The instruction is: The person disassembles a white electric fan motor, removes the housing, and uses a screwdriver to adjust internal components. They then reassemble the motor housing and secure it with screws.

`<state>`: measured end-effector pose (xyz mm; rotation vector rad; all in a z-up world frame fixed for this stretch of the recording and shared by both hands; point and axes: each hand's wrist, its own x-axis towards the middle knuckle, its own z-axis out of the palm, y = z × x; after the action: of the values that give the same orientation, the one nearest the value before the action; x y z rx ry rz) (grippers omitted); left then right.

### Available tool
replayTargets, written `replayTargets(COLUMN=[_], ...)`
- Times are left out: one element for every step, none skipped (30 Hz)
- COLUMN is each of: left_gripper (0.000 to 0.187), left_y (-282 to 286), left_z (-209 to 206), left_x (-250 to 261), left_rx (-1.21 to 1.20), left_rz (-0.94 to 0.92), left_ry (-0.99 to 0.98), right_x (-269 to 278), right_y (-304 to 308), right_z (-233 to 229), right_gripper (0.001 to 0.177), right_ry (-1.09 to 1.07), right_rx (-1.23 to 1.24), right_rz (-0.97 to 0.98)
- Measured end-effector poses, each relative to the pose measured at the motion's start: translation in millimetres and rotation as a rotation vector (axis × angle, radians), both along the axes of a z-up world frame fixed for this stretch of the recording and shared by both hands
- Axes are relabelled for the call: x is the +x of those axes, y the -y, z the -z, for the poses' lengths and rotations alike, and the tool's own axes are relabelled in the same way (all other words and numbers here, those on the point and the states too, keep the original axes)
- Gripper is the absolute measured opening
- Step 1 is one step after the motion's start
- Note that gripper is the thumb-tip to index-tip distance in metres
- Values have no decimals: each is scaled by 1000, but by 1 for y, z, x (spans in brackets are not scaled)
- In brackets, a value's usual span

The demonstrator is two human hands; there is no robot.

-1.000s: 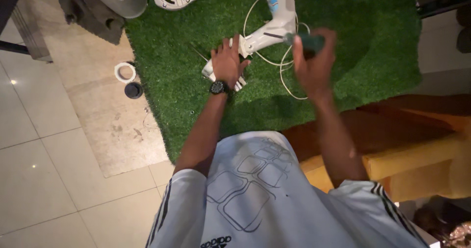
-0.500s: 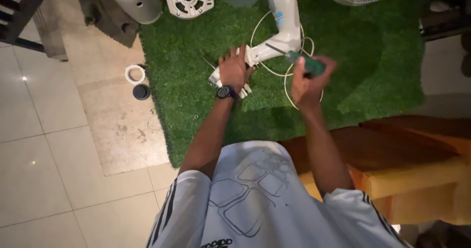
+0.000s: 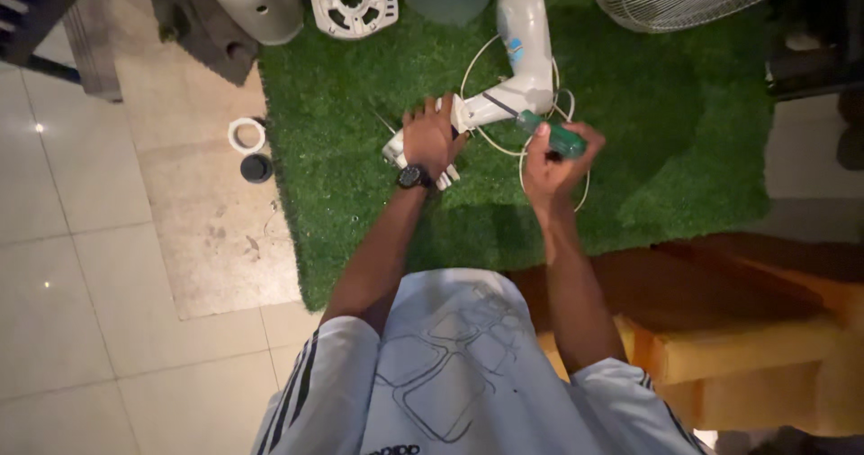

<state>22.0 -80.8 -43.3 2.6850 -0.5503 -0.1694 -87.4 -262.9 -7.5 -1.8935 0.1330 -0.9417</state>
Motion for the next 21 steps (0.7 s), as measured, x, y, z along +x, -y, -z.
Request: replayTargets(left_gripper=[82,83,83,84,84,85,85,85,85,85,85,84,84,85,85,86,85,83,82,82,83], left_y=[-2,-3,-2,-1,-1,0,0,-1,1,2,3,3,1,1,2,2,0,-3,-4,-4,-4], left_z=[0,0,-1,-2,-1,-1,-2,-3,-3,-3,-3,-4,-3,-3,-5,-7,-9,-11,-12,-13,-13], left_x=[0,-1,-1,0,-3,-5,-3,-1,-1,-1,2,4,0,-5,-3,0,-1,-1,1,2,0], left_rx=[-8,2,9,17,22,28,34,43,50,57,55,53,55,60,65,70,47,24,-1,-6,-8], left_rz=[6,6,9,12,8,5,-1,-6,-8,-10,-12,-14,-17,-20,-22,-25,-20,-16,-14,-18,-22], left_ry=[4,14,30,45,25,5,-8,-7,-10,-14,-7,0,-5,0,16,31,12,-8,-22,-19,-20], right_x=[3,5,9,14,15,15,17,16,11,5,2,3,4,8,15,19,18,17,17,16,12], right_y=[-8,-17,-21,-20,-18,-16,-13,-9,-4,-1,2,4,2,-2,-7,-14,-21,-25,-23,-18,-15], right_z=[2,5,6,7,7,7,6,4,2,0,-1,-1,2,7,12,16,20,22,21,18,16], right_gripper=[33,32,31,31,31,31,32,33,34,34,34,34,33,32,31,32,33,34,33,31,30], right_ry=[-78,-156,-228,-268,-316,-364,-315,-266,-222,-210,-194,-177,-102,-26,61,-22,-110,-199,-206,-214,-224], right_rx=[-52,-104,-158,-74,7,89,47,5,-38,-12,13,38,-107,-252,-397,-322,-247,-172,-138,-104,-67], right_rz=[4,9,17,-29,-74,-117,-117,-117,-114,-76,-40,-5,46,95,143,88,31,-27,-57,-87,-117])
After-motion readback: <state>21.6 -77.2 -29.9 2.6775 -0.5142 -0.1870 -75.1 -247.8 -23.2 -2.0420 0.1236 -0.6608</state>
